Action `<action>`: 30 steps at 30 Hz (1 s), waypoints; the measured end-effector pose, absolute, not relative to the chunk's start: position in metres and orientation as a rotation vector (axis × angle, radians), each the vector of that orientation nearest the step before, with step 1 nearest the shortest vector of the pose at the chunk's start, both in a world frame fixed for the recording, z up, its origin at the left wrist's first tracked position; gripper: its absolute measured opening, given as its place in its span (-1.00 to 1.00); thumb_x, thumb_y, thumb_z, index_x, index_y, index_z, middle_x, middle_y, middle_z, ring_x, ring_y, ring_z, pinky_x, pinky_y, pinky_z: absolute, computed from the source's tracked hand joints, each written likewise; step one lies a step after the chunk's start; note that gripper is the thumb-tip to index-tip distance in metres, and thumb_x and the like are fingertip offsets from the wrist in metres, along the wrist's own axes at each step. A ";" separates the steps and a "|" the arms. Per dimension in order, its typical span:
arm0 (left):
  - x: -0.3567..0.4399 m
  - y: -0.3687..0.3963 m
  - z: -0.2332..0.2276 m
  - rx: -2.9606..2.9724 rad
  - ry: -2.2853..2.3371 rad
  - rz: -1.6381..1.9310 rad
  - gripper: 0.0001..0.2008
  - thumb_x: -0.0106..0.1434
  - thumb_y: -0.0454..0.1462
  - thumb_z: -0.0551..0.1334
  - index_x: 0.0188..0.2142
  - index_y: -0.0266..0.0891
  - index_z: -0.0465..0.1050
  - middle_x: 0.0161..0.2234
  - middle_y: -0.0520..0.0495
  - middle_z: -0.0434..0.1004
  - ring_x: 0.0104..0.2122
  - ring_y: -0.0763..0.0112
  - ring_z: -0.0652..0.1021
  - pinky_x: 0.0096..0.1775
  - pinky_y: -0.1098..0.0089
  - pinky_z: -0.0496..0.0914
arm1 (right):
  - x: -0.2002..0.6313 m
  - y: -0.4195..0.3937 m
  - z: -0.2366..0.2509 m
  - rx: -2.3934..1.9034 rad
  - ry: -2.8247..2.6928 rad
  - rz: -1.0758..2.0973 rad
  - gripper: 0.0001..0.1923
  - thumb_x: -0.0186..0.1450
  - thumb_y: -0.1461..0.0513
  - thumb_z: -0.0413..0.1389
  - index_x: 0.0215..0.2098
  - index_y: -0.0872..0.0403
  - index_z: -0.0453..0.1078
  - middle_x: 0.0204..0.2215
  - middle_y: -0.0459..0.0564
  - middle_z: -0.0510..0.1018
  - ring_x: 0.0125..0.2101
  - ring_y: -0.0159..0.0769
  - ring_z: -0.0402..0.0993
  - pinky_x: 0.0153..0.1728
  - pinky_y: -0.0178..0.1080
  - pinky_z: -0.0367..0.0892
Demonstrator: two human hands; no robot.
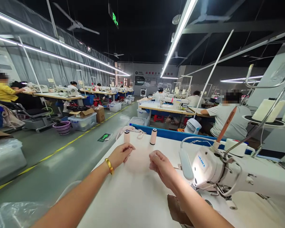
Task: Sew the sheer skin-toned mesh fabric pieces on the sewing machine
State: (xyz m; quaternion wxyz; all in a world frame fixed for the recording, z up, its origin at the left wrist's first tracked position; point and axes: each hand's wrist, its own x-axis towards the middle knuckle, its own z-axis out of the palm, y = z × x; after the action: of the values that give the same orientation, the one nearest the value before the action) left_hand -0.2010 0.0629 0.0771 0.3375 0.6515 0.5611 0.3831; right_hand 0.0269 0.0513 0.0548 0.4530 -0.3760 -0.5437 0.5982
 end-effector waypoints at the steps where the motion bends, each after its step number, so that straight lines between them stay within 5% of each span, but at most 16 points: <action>1: -0.203 0.073 0.072 1.702 1.525 1.043 -0.61 0.24 0.02 0.12 -0.19 -0.21 0.50 -0.56 0.10 0.30 -0.57 0.40 0.36 -0.45 0.41 0.27 | 0.020 0.062 0.052 -0.958 -1.333 1.426 -0.62 0.25 -0.08 0.20 -0.36 0.01 0.26 -0.48 -0.21 0.32 -0.44 -0.36 0.29 -0.24 -0.24 0.31; 8: -0.206 0.114 0.044 1.867 1.896 1.110 -0.76 0.36 -0.18 0.10 -0.11 -0.14 0.51 -0.23 -0.09 0.62 -0.19 0.18 0.58 -0.14 0.29 0.40 | -0.007 0.107 0.034 -1.189 -1.280 1.170 -0.61 0.20 0.05 0.23 -0.07 -0.01 0.29 -0.39 -0.19 0.40 -0.46 -0.31 0.42 -0.44 -0.30 0.19; 13: -0.205 0.114 0.045 2.075 2.049 1.037 -0.64 0.37 -0.23 0.11 0.09 -0.28 0.44 0.02 -0.32 0.55 0.07 -0.06 0.50 0.14 0.00 0.32 | -0.007 0.113 0.026 -1.265 -1.287 1.089 -0.55 0.19 0.08 0.22 0.01 -0.03 0.26 -0.39 -0.21 0.41 -0.50 -0.29 0.48 -0.45 -0.28 0.27; 16: -0.201 0.104 0.052 2.290 1.954 0.969 -0.60 0.41 -0.21 0.09 0.18 -0.24 0.40 0.20 -0.30 0.44 0.25 -0.02 0.37 0.29 -0.01 0.18 | -0.007 0.114 0.023 -1.292 -1.314 1.056 -0.54 0.22 0.10 0.18 0.07 -0.04 0.24 -0.36 -0.20 0.43 -0.49 -0.27 0.52 -0.42 -0.26 0.33; 20: -0.192 0.094 0.054 2.482 1.781 0.696 -0.52 0.29 -0.08 0.26 0.18 -0.11 0.44 0.20 -0.15 0.50 0.24 0.04 0.42 0.27 0.05 0.26 | -0.004 0.116 0.022 -1.319 -1.359 1.006 -0.48 0.26 0.15 0.13 0.17 -0.02 0.18 -0.23 -0.09 0.46 -0.38 -0.21 0.58 -0.32 -0.19 0.42; 26: -0.186 0.102 0.048 2.469 1.827 0.395 -0.18 0.09 0.01 0.35 0.32 -0.15 0.32 0.33 -0.21 0.38 0.32 -0.09 0.36 0.27 0.00 0.29 | 0.024 0.085 0.019 -1.352 -1.476 0.842 -0.36 0.25 0.23 0.10 0.28 0.09 0.11 0.10 0.25 0.35 0.01 0.03 0.47 -0.02 0.03 0.41; 30: -0.193 0.110 0.037 2.518 1.746 0.366 -0.11 0.15 0.13 0.23 0.35 -0.31 0.24 0.35 -0.36 0.33 0.31 -0.22 0.37 0.29 -0.12 0.23 | 0.071 0.021 0.015 -1.354 -1.642 0.718 -0.40 0.14 0.30 0.21 0.17 -0.01 0.32 0.06 0.10 0.45 0.01 -0.04 0.45 0.07 -0.03 0.36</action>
State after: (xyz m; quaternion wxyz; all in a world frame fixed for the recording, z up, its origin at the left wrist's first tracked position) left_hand -0.1928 0.1096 0.0370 0.0281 0.8156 0.5656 0.1186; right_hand 0.0709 0.0207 0.0154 0.4331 -0.5434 -0.6589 0.2880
